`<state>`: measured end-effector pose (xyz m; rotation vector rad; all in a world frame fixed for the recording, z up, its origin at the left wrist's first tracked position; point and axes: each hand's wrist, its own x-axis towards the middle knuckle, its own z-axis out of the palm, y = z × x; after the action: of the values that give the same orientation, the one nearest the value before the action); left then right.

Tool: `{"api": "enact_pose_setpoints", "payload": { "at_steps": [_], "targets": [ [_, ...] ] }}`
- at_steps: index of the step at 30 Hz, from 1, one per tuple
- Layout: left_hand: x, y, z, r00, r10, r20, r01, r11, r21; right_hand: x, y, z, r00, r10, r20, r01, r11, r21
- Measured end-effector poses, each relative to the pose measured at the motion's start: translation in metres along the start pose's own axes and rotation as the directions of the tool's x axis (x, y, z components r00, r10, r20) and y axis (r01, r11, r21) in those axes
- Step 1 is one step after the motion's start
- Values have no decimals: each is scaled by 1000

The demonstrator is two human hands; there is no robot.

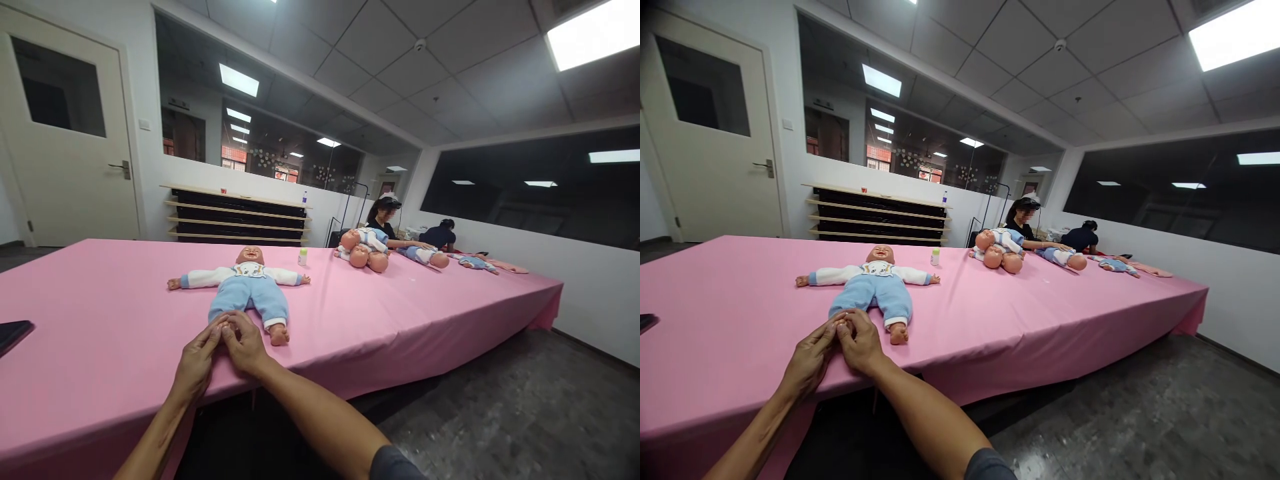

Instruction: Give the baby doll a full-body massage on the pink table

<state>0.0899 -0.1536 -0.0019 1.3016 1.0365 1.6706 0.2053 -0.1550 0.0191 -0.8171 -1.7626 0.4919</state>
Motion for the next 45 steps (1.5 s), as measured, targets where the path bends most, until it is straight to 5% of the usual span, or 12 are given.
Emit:
{"api": "enact_pose_setpoints", "payload": {
  "at_steps": [11,22,31,38,45],
  "targets": [
    [2,-7,-3,998,-35,56,38,998,-53,0,14,3,996,4,92,-11,997,73],
    [-3,-9,-5,976,4,217,15,996,-84,2,22,4,989,151,-3,-145,955,259],
    [-1,-14,-5,992,-6,122,23,990,-141,-1,20,4,996,64,59,-77,961,266],
    [-1,-15,-5,968,-94,232,155,954,-257,0,21,6,995,98,5,-96,964,247],
    [-4,-5,-3,989,-8,144,30,989,-144,-2,31,7,994,112,1,-108,959,262]
  ]
}}
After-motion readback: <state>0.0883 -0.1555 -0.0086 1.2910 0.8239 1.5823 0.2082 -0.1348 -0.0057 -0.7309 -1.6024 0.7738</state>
